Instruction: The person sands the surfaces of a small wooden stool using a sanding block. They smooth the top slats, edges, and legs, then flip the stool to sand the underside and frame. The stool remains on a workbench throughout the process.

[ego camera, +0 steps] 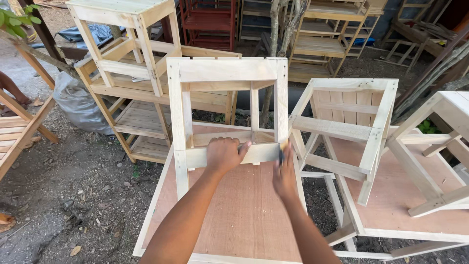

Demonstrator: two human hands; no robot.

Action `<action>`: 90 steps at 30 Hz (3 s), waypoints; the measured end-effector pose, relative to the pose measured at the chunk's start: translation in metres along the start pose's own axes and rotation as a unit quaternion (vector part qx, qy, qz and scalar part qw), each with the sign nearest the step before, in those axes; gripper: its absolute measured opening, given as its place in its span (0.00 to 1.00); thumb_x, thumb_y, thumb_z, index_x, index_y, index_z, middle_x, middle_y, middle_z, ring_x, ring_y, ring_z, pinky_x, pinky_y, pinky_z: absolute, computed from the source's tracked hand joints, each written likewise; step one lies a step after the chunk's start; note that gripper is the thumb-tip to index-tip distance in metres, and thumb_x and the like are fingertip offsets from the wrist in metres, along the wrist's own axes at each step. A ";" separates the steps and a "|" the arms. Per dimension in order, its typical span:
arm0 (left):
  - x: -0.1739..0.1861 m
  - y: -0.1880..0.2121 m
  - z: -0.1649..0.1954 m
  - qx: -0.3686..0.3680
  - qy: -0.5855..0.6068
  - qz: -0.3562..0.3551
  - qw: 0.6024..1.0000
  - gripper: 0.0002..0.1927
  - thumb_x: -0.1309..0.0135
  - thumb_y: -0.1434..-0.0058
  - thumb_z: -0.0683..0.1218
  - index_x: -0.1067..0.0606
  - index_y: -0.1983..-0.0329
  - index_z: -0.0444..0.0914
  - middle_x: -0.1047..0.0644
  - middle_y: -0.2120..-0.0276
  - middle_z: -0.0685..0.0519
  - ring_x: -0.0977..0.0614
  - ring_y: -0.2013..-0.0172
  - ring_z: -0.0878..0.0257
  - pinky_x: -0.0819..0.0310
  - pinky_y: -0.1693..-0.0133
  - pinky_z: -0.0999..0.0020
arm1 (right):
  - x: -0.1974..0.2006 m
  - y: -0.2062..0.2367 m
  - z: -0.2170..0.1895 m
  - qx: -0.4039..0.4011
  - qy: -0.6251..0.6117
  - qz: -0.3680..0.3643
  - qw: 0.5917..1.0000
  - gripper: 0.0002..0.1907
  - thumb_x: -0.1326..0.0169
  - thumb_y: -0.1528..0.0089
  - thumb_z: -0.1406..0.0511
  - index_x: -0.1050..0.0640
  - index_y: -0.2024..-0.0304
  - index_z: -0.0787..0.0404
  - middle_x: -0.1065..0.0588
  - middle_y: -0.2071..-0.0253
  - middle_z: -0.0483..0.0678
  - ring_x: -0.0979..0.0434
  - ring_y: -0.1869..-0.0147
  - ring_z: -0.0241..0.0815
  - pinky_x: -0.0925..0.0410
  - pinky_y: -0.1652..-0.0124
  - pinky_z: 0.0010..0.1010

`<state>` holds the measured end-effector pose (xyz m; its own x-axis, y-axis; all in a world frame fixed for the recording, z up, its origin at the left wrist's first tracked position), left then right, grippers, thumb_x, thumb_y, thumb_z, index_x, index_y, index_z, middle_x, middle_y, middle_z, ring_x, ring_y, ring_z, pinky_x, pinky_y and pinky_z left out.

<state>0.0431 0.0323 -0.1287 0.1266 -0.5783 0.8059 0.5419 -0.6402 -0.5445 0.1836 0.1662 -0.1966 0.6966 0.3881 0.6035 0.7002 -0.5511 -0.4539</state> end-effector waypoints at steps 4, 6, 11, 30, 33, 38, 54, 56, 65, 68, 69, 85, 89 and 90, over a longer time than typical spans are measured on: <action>0.003 0.001 0.002 -0.008 -0.016 -0.022 1.000 0.32 0.55 0.34 0.67 0.19 0.77 0.39 0.22 0.80 0.45 0.20 0.77 0.48 0.26 0.68 0.52 | 0.022 -0.071 -0.022 0.041 -0.135 0.042 0.989 0.44 0.72 0.30 0.43 0.53 0.23 0.67 0.54 0.21 0.61 0.57 0.17 0.57 0.57 0.26 0.42; 0.006 -0.001 0.003 -0.020 -0.024 -0.021 0.999 0.32 0.56 0.33 0.67 0.20 0.77 0.38 0.22 0.81 0.45 0.20 0.78 0.49 0.26 0.68 0.52 | 0.023 -0.066 -0.022 0.034 -0.161 0.042 0.985 0.46 0.72 0.30 0.40 0.51 0.24 0.68 0.52 0.21 0.61 0.57 0.17 0.57 0.59 0.25 0.42; -0.002 -0.003 -0.012 0.013 -0.043 -0.146 0.988 0.36 0.60 0.31 0.69 0.21 0.78 0.39 0.22 0.81 0.46 0.20 0.78 0.51 0.26 0.67 0.52 | 0.003 0.021 -0.001 0.024 -0.233 0.052 0.971 0.48 0.71 0.32 0.38 0.46 0.25 0.69 0.56 0.20 0.65 0.65 0.15 0.59 0.63 0.25 0.42; 0.015 0.017 -0.005 -0.022 -0.011 0.007 1.000 0.30 0.52 0.35 0.64 0.21 0.83 0.40 0.23 0.84 0.47 0.21 0.79 0.48 0.27 0.70 0.52 | 0.020 -0.050 -0.014 -0.026 -0.141 0.057 0.988 0.43 0.68 0.30 0.43 0.52 0.24 0.67 0.44 0.27 0.66 0.46 0.22 0.61 0.50 0.29 0.44; 0.015 0.026 -0.003 -0.034 -0.006 0.010 0.999 0.29 0.51 0.35 0.64 0.21 0.83 0.40 0.23 0.84 0.47 0.21 0.79 0.49 0.27 0.69 0.52 | 0.029 -0.082 -0.023 -0.031 -0.149 0.079 0.985 0.41 0.64 0.30 0.45 0.47 0.26 0.67 0.38 0.31 0.65 0.38 0.27 0.59 0.44 0.32 0.44; 0.016 0.032 -0.005 -0.029 -0.002 0.003 1.000 0.30 0.52 0.34 0.62 0.21 0.84 0.40 0.22 0.83 0.48 0.21 0.78 0.49 0.27 0.67 0.52 | 0.036 -0.141 -0.043 -0.042 -0.319 0.046 0.946 0.35 0.60 0.29 0.47 0.38 0.30 0.66 0.28 0.41 0.57 0.31 0.38 0.51 0.38 0.37 0.40; 0.014 0.050 -0.001 -0.025 0.011 0.006 1.000 0.29 0.51 0.35 0.62 0.22 0.84 0.40 0.23 0.83 0.46 0.20 0.77 0.48 0.26 0.66 0.52 | 0.031 -0.120 -0.023 -0.064 -0.395 0.004 0.916 0.30 0.49 0.32 0.48 0.33 0.37 0.60 0.28 0.49 0.46 0.30 0.45 0.35 0.34 0.47 0.30; 0.010 0.058 -0.002 -0.008 0.008 -0.027 1.000 0.29 0.51 0.34 0.63 0.21 0.82 0.41 0.22 0.82 0.46 0.20 0.77 0.49 0.26 0.65 0.53 | 0.032 -0.106 -0.024 -0.037 -0.382 0.013 0.923 0.30 0.49 0.32 0.47 0.33 0.37 0.60 0.28 0.47 0.45 0.31 0.44 0.32 0.34 0.46 0.27; 0.019 0.069 0.011 -0.042 0.000 0.031 0.999 0.27 0.49 0.37 0.61 0.21 0.83 0.40 0.22 0.83 0.47 0.21 0.80 0.49 0.27 0.67 0.52 | 0.033 -0.092 -0.008 -0.040 -0.306 0.024 0.951 0.28 0.51 0.30 0.46 0.30 0.43 0.62 0.31 0.59 0.43 0.33 0.55 0.33 0.33 0.56 0.29; 0.013 0.061 0.005 -0.004 -0.009 -0.009 1.000 0.28 0.50 0.36 0.63 0.21 0.83 0.40 0.22 0.84 0.46 0.20 0.79 0.49 0.26 0.67 0.53 | 0.031 -0.071 -0.007 -0.042 -0.293 0.025 0.955 0.28 0.52 0.31 0.45 0.30 0.42 0.60 0.32 0.61 0.42 0.34 0.57 0.32 0.35 0.57 0.27; 0.014 0.060 0.006 -0.011 -0.010 -0.005 1.000 0.29 0.50 0.36 0.63 0.21 0.83 0.40 0.23 0.84 0.46 0.20 0.79 0.48 0.26 0.68 0.52 | 0.031 -0.066 -0.009 -0.045 -0.323 0.020 0.945 0.28 0.51 0.32 0.46 0.30 0.41 0.59 0.33 0.60 0.41 0.35 0.57 0.32 0.36 0.57 0.27; 0.018 0.041 0.006 -0.021 -0.026 0.002 0.999 0.22 0.50 0.34 0.61 0.20 0.69 0.39 0.20 0.70 0.48 0.19 0.64 0.51 0.27 0.58 0.52 | 0.023 -0.063 -0.010 -0.040 -0.183 0.086 0.979 0.29 0.48 0.32 0.56 0.36 0.33 0.63 0.24 0.48 0.58 0.23 0.45 0.52 0.31 0.47 0.39; 0.038 0.031 0.031 -0.139 -0.076 0.133 0.978 0.25 0.47 0.36 0.58 0.25 0.47 0.35 0.27 0.43 0.42 0.27 0.42 0.50 0.33 0.43 0.47 | 0.028 -0.065 -0.024 0.003 -0.154 0.109 0.982 0.28 0.50 0.29 0.56 0.37 0.33 0.65 0.26 0.46 0.63 0.24 0.41 0.57 0.33 0.45 0.41; 0.043 0.021 0.038 -0.169 -0.096 0.142 0.971 0.25 0.48 0.35 0.58 0.26 0.43 0.36 0.32 0.37 0.44 0.32 0.36 0.50 0.37 0.39 0.45 | 0.028 -0.071 -0.023 -0.023 -0.164 0.094 0.982 0.28 0.50 0.30 0.56 0.36 0.34 0.64 0.25 0.47 0.62 0.23 0.42 0.57 0.32 0.46 0.41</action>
<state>0.0915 0.0136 -0.0965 0.4018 -0.6712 0.6229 0.1626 -0.6172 -0.7699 0.1497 0.1990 -0.1323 0.8314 0.4885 0.2649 0.5513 -0.6659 -0.5026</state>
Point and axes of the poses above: each hand's wrist, its own y-axis away from the middle knuckle, its own x-axis out of the back of the hand, z = x × y, the point moved 7 cm from there along -y, towards the middle knuckle
